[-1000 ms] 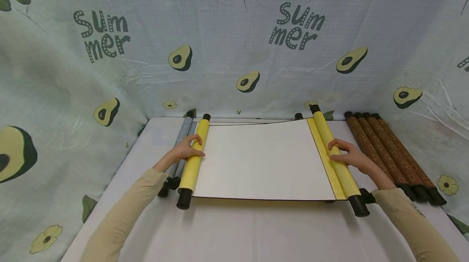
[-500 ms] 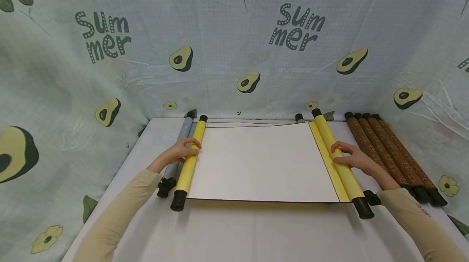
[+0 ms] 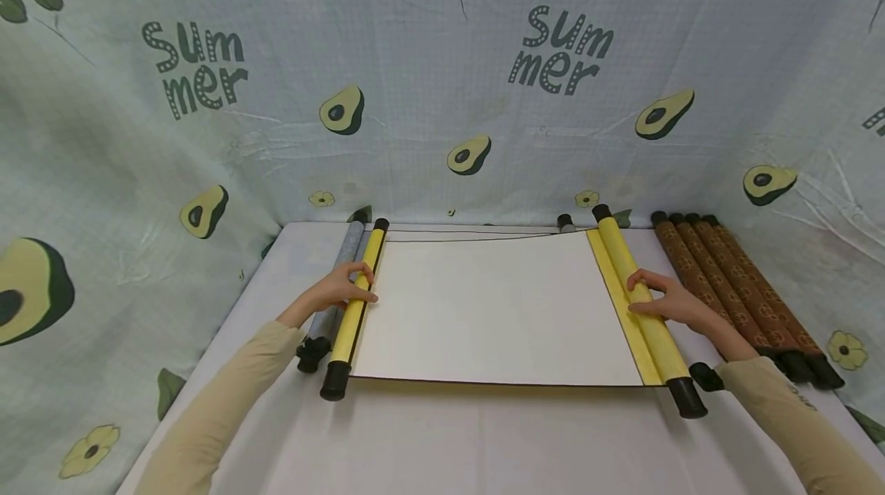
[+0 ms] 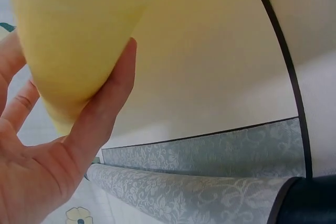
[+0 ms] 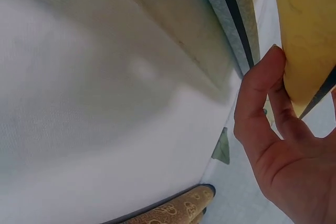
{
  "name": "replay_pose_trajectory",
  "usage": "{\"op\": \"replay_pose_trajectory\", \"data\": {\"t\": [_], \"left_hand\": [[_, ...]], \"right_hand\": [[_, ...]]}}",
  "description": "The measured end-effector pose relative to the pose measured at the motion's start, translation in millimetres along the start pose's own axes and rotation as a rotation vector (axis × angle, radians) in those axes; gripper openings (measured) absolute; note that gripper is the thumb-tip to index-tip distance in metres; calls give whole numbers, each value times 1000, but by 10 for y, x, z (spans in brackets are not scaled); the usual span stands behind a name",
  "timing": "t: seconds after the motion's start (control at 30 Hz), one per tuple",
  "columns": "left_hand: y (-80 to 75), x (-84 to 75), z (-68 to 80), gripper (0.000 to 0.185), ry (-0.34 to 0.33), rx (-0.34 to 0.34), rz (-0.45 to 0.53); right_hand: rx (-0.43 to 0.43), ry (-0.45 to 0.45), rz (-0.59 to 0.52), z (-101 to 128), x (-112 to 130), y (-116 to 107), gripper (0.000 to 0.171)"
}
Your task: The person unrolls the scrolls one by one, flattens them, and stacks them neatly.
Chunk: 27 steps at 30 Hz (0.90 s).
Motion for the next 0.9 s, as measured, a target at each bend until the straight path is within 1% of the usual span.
{"op": "replay_pose_trajectory", "data": {"t": [0.1,0.2,0.37,0.47,0.6,0.73,0.9], "left_hand": [[-24,-1,8,30,2,10,-11],[-63,10,17,27,-4,14,-2],[-113,42,27,26,9,36,38],[-137,64,24,27,26,46,38],[-181,105,21,24,10,23,27],[-197,133,24,19,-8,12,30],[-184,136,28,25,21,14,22]], "right_hand": [[-5,7,24,0,2,15,43],[10,11,9,-3,-2,32,46],[47,17,-19,-7,-20,44,49],[59,25,-8,-2,-35,40,51],[54,29,13,19,-64,15,51],[44,26,11,43,-99,-2,49],[43,20,-4,56,-126,-1,49]]}}
Point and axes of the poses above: each hand's wrist, its own z-axis away from the middle knuckle, its own y-axis out of the palm, x = y × z, the point moved 4 cm from there along -z, towards the middle knuckle, and after that the axes turned 2 degrees about -y, right-handed, at the moved point
